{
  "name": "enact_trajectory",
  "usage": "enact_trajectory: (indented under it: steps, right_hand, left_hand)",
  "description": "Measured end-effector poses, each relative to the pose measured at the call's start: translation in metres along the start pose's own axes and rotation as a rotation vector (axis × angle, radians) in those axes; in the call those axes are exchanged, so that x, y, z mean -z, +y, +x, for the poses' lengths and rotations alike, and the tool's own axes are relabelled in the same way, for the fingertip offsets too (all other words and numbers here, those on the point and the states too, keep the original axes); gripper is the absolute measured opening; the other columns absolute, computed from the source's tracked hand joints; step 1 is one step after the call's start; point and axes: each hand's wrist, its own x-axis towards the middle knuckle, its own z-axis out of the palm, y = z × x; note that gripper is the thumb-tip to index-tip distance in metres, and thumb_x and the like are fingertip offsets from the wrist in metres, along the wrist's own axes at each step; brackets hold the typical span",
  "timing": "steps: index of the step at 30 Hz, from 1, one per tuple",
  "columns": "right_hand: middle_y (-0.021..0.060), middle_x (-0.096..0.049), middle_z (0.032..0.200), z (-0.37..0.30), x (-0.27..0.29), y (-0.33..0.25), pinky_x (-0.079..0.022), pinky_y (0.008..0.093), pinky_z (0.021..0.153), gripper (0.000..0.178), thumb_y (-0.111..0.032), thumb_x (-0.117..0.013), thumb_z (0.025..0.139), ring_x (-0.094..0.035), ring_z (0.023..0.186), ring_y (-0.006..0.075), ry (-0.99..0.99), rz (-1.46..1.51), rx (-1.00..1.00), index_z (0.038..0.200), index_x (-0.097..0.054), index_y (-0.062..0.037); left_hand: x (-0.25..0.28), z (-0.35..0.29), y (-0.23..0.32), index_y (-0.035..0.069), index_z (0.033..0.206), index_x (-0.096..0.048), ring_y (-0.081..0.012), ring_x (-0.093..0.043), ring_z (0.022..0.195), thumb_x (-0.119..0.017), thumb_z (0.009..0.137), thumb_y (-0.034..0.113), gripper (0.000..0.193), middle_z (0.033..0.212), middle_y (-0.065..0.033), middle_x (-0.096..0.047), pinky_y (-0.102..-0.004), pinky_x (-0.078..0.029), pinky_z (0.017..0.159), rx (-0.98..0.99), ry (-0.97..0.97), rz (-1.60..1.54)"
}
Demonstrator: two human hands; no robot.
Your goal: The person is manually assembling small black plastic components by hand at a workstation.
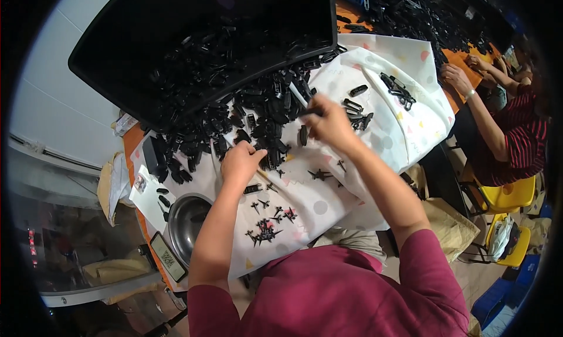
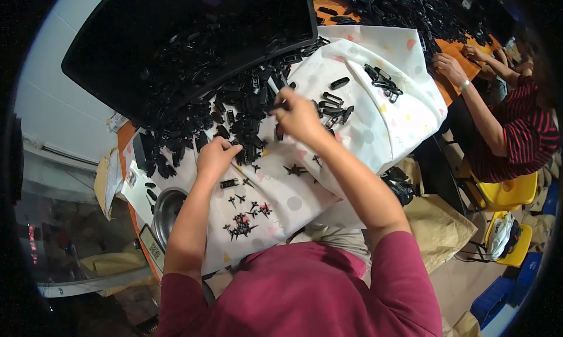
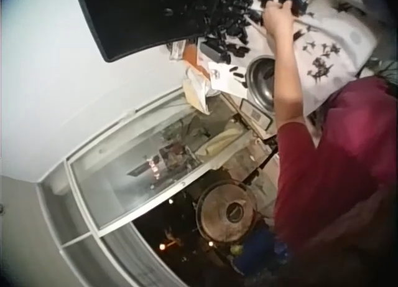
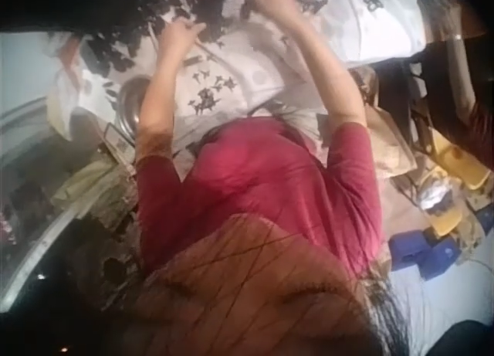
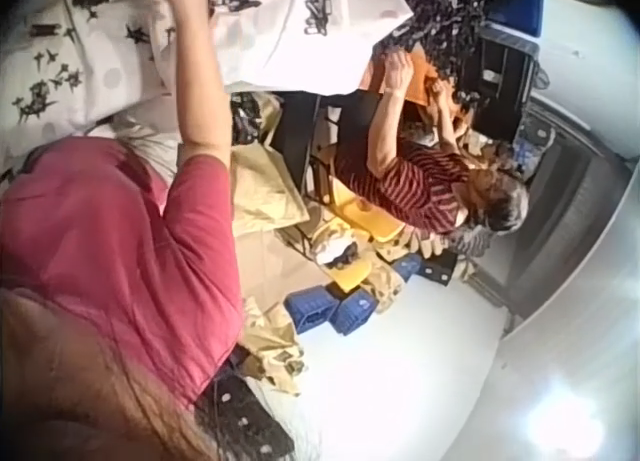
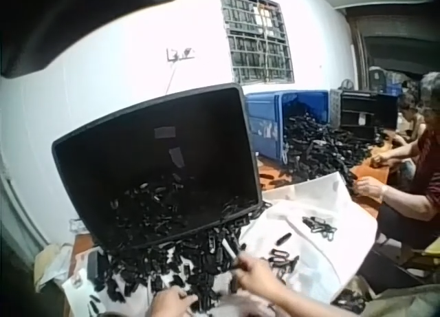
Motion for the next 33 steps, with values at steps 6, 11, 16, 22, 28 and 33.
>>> enact_trajectory:
  steps: [6, 11, 16, 22, 28, 33]
  right_hand:
    - [0.0053, -0.055, 0.066, -0.036, -0.024, 0.002, -0.046, 0.0226, 0.044, 0.011, -0.002, -0.055, 0.078, -0.057, 0.054, 0.0123, -0.078, 0.461, -0.249, 0.084, -0.045, -0.0023]
    - [0.009, -0.056, 0.081, -0.054, -0.019, -0.005, -0.049, 0.0243, 0.048, 0.013, -0.006, -0.055, 0.081, -0.059, 0.063, 0.0155, -0.113, 0.644, -0.363, 0.088, -0.045, -0.0031]
    - [0.0088, -0.055, 0.087, -0.075, -0.029, -0.03, -0.049, 0.0251, 0.052, 0.017, -0.009, -0.055, 0.083, -0.058, 0.071, 0.0155, -0.083, 0.767, -0.147, 0.095, -0.046, -0.0015]
    - [0.0089, -0.055, 0.098, -0.092, -0.031, -0.034, -0.05, 0.0252, 0.058, 0.039, -0.004, -0.057, 0.081, -0.056, 0.079, 0.014, -0.064, 0.731, 0.048, 0.117, -0.044, 0.0003]
    - [0.0095, -0.057, 0.099, -0.103, -0.029, -0.038, -0.05, 0.0241, 0.062, 0.035, -0.001, -0.055, 0.082, -0.056, 0.08, 0.0129, -0.038, 0.588, 0.19, 0.116, -0.047, 0.001]
    - [0.0106, -0.055, 0.102, -0.109, -0.028, -0.034, -0.051, 0.0254, 0.064, 0.035, 0.001, -0.055, 0.081, -0.056, 0.084, 0.0147, -0.035, 0.448, 0.232, 0.116, -0.048, 0.0006]
  left_hand:
    - [-0.013, 0.007, -0.012, 0.0, 0.096, -0.057, -0.0203, -0.06, 0.07, -0.071, 0.065, 0.013, 0.036, 0.081, -0.009, -0.061, -0.0294, -0.046, 0.064, 0.014, 0.062, -0.158]
    - [0.002, -0.015, 0.003, -0.001, 0.095, -0.056, -0.0065, -0.049, 0.057, -0.065, 0.074, 0.01, 0.026, 0.073, -0.0011, -0.054, -0.0201, -0.041, 0.05, -0.03, -0.017, -0.731]
    - [0.012, -0.053, 0.033, 0.002, 0.088, -0.054, -0.0057, -0.048, 0.064, -0.069, 0.072, 0.009, 0.023, 0.076, -0.0003, -0.054, -0.0187, -0.04, 0.056, -0.189, -0.093, -1.016]
    - [0.028, -0.079, 0.048, 0.001, 0.095, -0.056, -0.0054, -0.05, 0.068, -0.069, 0.073, 0.008, 0.027, 0.077, 0.0007, -0.056, -0.0182, -0.041, 0.059, -0.321, -0.137, -1.126]
    - [0.033, -0.082, 0.055, -0.001, 0.104, -0.054, -0.0056, -0.049, 0.067, -0.068, 0.073, 0.007, 0.035, 0.081, 0.001, -0.054, -0.0172, -0.04, 0.057, -0.341, -0.226, -1.32]
    - [0.029, -0.084, 0.049, 0.003, 0.102, -0.056, -0.0042, -0.046, 0.065, -0.069, 0.073, 0.01, 0.032, 0.081, 0.0009, -0.053, -0.017, -0.039, 0.053, -0.329, -0.213, -1.282]
